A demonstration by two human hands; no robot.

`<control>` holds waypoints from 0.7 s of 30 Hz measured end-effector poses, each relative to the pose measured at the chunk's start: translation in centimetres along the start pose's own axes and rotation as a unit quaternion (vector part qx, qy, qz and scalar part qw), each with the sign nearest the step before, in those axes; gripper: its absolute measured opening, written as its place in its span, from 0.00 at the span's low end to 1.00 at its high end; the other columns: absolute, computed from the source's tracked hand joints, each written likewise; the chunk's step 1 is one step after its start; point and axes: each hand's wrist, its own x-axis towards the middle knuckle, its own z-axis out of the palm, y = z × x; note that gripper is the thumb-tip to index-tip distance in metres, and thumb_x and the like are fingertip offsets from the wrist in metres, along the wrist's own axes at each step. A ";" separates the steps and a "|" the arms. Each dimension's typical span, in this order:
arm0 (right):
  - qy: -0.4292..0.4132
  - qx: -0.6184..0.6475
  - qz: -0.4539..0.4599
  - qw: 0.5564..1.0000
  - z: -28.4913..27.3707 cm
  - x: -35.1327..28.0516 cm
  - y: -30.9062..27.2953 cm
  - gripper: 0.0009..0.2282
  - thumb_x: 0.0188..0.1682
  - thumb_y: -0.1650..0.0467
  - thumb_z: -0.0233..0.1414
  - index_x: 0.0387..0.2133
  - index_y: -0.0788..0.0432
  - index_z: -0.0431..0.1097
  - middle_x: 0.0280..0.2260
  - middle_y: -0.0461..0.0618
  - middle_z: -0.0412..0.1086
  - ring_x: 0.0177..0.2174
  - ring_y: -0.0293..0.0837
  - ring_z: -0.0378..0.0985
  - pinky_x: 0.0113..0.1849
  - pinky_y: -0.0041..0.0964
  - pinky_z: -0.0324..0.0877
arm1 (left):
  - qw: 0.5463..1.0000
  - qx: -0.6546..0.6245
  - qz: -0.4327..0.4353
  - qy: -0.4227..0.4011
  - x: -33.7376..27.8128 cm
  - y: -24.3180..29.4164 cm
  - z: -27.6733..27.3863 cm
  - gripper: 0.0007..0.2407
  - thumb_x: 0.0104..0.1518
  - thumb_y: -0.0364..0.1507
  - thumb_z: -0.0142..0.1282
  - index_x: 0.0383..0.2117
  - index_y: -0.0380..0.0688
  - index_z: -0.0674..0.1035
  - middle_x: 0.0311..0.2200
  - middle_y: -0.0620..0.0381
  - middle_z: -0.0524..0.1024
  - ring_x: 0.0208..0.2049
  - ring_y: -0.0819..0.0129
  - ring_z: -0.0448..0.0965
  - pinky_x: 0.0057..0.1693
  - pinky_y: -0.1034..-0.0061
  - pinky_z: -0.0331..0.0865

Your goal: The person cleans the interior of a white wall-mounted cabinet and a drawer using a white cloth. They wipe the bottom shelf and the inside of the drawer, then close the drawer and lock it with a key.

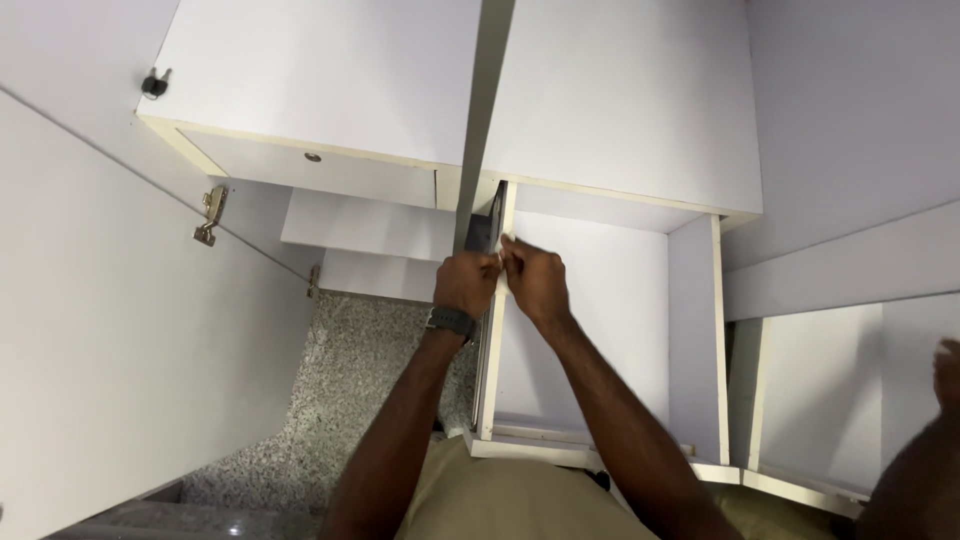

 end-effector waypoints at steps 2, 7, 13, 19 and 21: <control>-0.011 -0.012 -0.016 1.000 -0.2 -0.9 0.6 0.12 0.51 0.71 0.57 0.48 0.57 0.78 0.37 0.59 0.80 0.29 0.46 0.85 0.35 0.38 0.79 | 0.999 -0.001 -0.024 -0.043 -1.1 -0.2 -0.7 0.09 0.60 0.36 0.58 0.34 0.48 0.88 0.28 0.47 0.84 0.29 0.54 0.85 0.40 0.63 0.78; -0.088 0.034 -0.084 0.992 0.2 -2.1 5.1 0.07 0.48 0.69 0.60 0.37 0.57 0.81 0.39 0.53 0.80 0.30 0.40 0.86 0.34 0.35 0.81 | 0.992 0.024 -0.024 -0.123 -4.5 -1.0 -1.9 0.11 0.52 0.38 0.67 0.35 0.48 0.86 0.28 0.49 0.84 0.27 0.60 0.87 0.41 0.65 0.78; -0.179 -0.066 0.028 0.981 -1.7 -8.1 0.5 0.07 0.51 0.65 0.56 0.37 0.50 0.82 0.29 0.47 0.82 0.17 0.40 0.80 0.25 0.37 0.77 | 0.976 0.098 -0.035 -0.192 -9.5 -2.5 -2.4 0.11 0.55 0.44 0.66 0.33 0.55 0.87 0.23 0.55 0.84 0.21 0.67 0.83 0.37 0.69 0.79; -0.290 -0.100 0.057 0.950 -2.9 -13.9 0.1 0.09 0.50 0.61 0.60 0.38 0.49 0.82 0.25 0.52 0.81 0.17 0.44 0.80 0.29 0.37 0.77 | 0.952 0.088 0.033 -0.290 -16.8 -3.0 -4.3 0.09 0.51 0.41 0.67 0.27 0.55 0.89 0.24 0.54 0.84 0.24 0.60 0.83 0.39 0.64 0.77; -0.349 0.044 0.001 0.936 -3.0 -15.5 2.0 0.08 0.45 0.66 0.65 0.35 0.55 0.83 0.31 0.51 0.82 0.28 0.42 0.87 0.34 0.37 0.80 | 0.945 0.099 -0.041 -0.308 -18.4 0.0 -6.2 0.12 0.53 0.42 0.67 0.28 0.47 0.87 0.25 0.48 0.82 0.28 0.53 0.83 0.40 0.60 0.77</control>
